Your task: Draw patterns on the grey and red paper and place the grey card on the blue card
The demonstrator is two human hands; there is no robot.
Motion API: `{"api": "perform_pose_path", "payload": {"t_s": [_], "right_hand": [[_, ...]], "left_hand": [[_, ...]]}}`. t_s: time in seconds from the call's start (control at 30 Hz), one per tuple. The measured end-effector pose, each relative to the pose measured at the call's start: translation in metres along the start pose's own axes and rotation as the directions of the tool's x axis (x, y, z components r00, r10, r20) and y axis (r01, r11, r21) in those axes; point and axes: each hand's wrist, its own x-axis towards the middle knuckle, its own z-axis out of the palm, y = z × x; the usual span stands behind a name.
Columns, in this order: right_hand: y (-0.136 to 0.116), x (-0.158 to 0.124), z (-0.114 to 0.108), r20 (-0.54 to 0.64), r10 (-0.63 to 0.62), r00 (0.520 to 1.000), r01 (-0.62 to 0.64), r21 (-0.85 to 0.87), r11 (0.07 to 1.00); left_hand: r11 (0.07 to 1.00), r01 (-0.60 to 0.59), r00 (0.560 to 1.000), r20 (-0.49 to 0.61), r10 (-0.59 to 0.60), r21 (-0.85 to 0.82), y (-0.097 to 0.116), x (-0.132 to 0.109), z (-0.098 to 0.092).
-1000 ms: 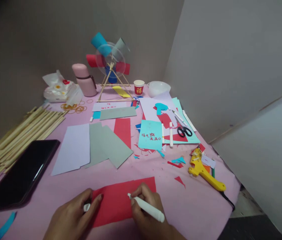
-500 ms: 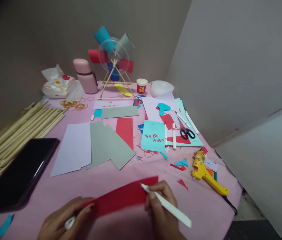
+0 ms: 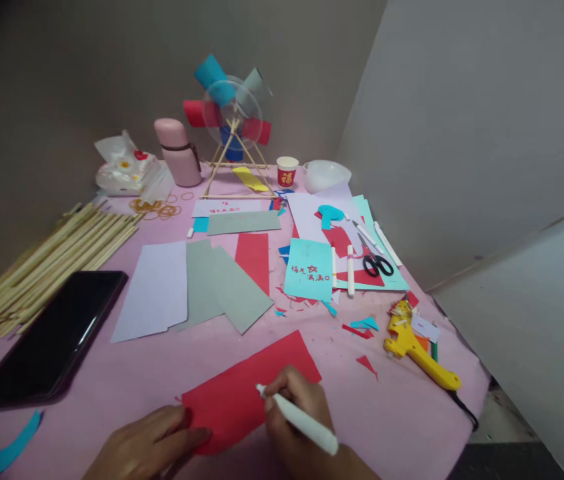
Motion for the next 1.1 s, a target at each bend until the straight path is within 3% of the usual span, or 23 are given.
{"api": "perform_pose_path", "payload": {"t_s": [0.07, 0.17, 0.33, 0.5, 0.6, 0.7, 0.77, 0.93, 1.0, 1.1], "right_hand": [[-0.006, 0.004, 0.006, 0.091, -0.103, 0.991, 0.112, -0.101, 0.989], [-0.014, 0.007, 0.009, 0.106, -0.177, 0.979, 0.195, -0.195, 0.961], [-0.014, 0.006, 0.009, 0.115, -0.177, 0.977, 0.201, -0.25, 0.947], [-0.01, 0.005, 0.009, 0.136, -0.099, 0.986, 0.141, -0.34, 0.93], [-0.006, 0.005, 0.009, 0.116, -0.115, 0.987, 0.147, -0.32, 0.936], [-0.003, 0.003, 0.007, 0.181, -0.181, 0.967, 0.228, -0.28, 0.933], [-0.001, 0.001, 0.005, 0.18, -0.148, 0.973, 0.193, -0.267, 0.944], [0.01, -0.005, 0.0, -0.035, 0.008, 0.999, -0.012, -0.115, 0.993], [0.016, -0.005, -0.002, -0.195, 0.06, 0.979, -0.066, -0.022, 0.998], [0.02, 0.0, -0.006, -0.393, 0.145, 0.908, -0.111, 0.107, 0.988]], "left_hand": [[1.0, -0.003, 1.0, -0.007, 0.003, 0.009, 0.001, 0.001, -0.001], [1.0, -0.002, 1.0, -0.022, 0.003, 0.031, 0.003, 0.003, -0.003], [1.0, 0.004, 0.998, -0.061, -0.003, 0.027, 0.005, 0.004, -0.005], [1.0, 0.008, 0.997, -0.082, -0.008, 0.0, 0.005, 0.005, -0.005], [1.0, 0.013, 0.995, -0.096, -0.014, -0.008, 0.004, 0.006, -0.004], [1.0, 0.016, 0.997, -0.074, -0.017, -0.021, 0.003, 0.004, -0.003], [1.0, 0.017, 0.997, -0.069, -0.019, -0.025, 0.002, 0.002, -0.001], [0.999, 0.023, 0.998, -0.052, -0.024, -0.029, 0.001, 0.002, -0.001], [0.999, 0.023, 0.998, -0.057, -0.024, -0.031, 0.001, 0.003, -0.002], [1.0, 0.019, 0.996, -0.083, -0.021, -0.024, 0.0, 0.003, -0.003]]}}
